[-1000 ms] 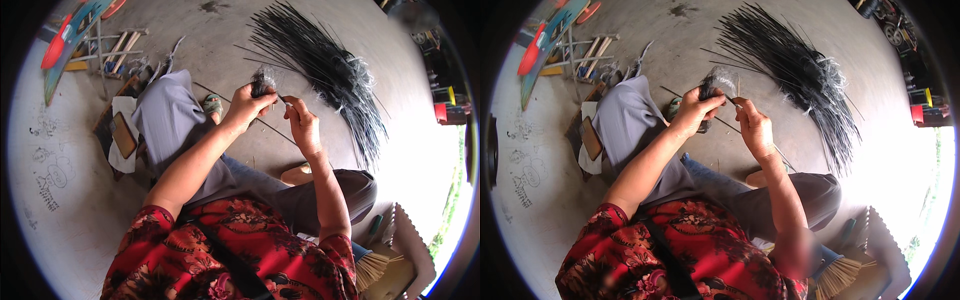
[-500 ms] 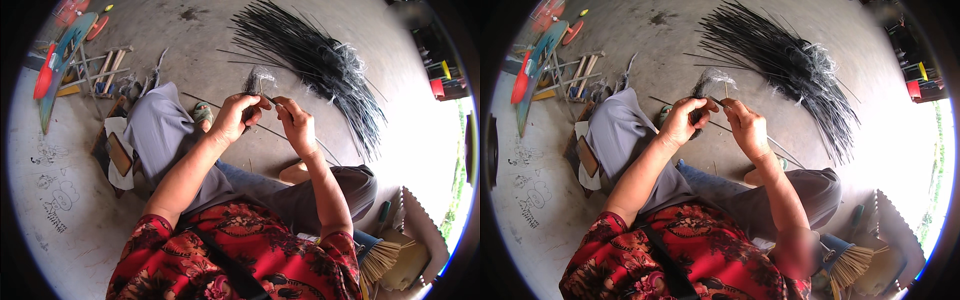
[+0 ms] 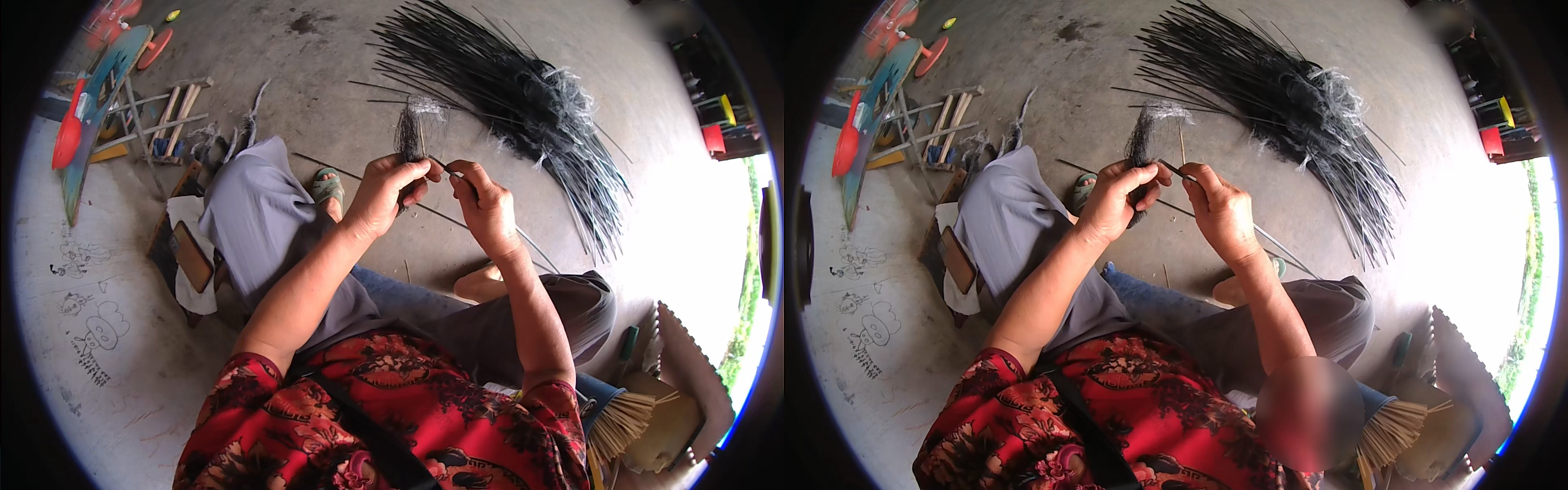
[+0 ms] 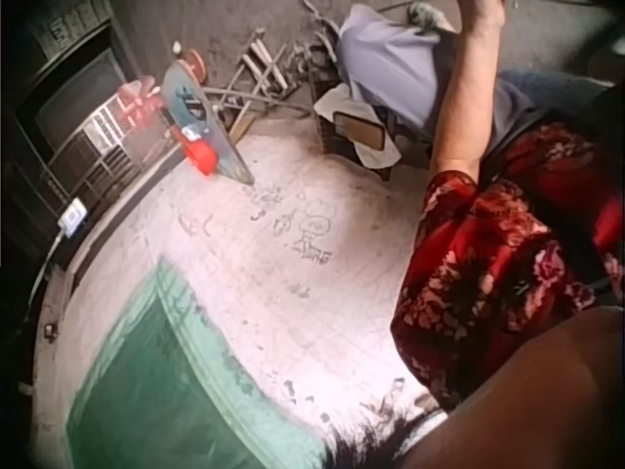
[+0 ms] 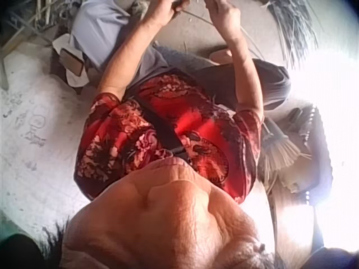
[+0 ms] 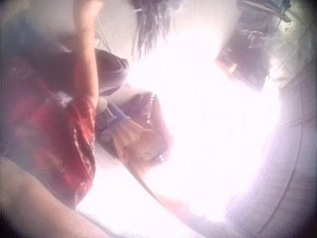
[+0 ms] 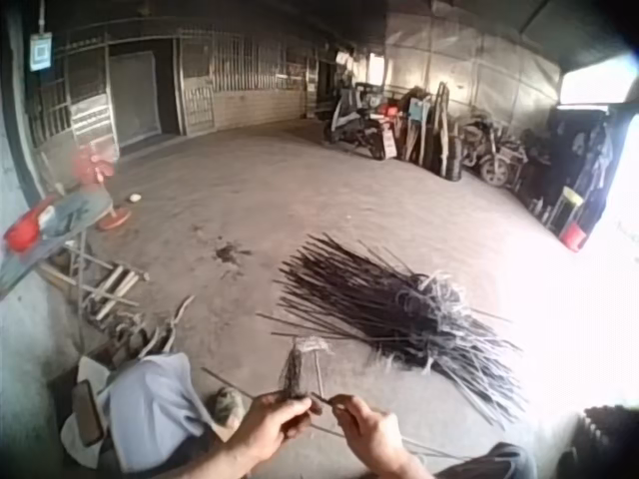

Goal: The person weaves a fine black net onto a rigid black frame by hand, pulling the mesh through and securing it around the frame one section at a time.

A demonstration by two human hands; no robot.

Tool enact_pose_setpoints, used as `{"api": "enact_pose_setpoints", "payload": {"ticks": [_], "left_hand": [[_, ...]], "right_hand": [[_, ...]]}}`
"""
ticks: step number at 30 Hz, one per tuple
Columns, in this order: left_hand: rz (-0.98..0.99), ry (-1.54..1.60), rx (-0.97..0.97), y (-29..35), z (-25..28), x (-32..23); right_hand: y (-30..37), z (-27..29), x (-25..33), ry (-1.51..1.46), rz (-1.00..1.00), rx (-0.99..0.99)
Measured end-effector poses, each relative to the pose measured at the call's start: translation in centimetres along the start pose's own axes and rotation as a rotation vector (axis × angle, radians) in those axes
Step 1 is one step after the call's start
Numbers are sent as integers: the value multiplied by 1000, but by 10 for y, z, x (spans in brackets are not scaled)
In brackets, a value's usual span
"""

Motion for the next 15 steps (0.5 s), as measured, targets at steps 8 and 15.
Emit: {"api": "enact_pose_setpoints", "payload": {"ticks": [8, 15], "left_hand": [[124, 154, 93, -5, 0, 18], [181, 119, 114, -4, -8, 28]], "right_hand": [[2, 1, 9, -70, 18, -35], [-1, 4, 17, -76, 64, -75]]}}
Point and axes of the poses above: each hand's wrist, its own y-axis away from the middle knuckle, its own z-axis out of the back of the hand, x = y × z, the point moved 7 cm from there along -y, towards the middle knuckle, and after that the axes turned 13 degrees about z, right-handed, at the moved point
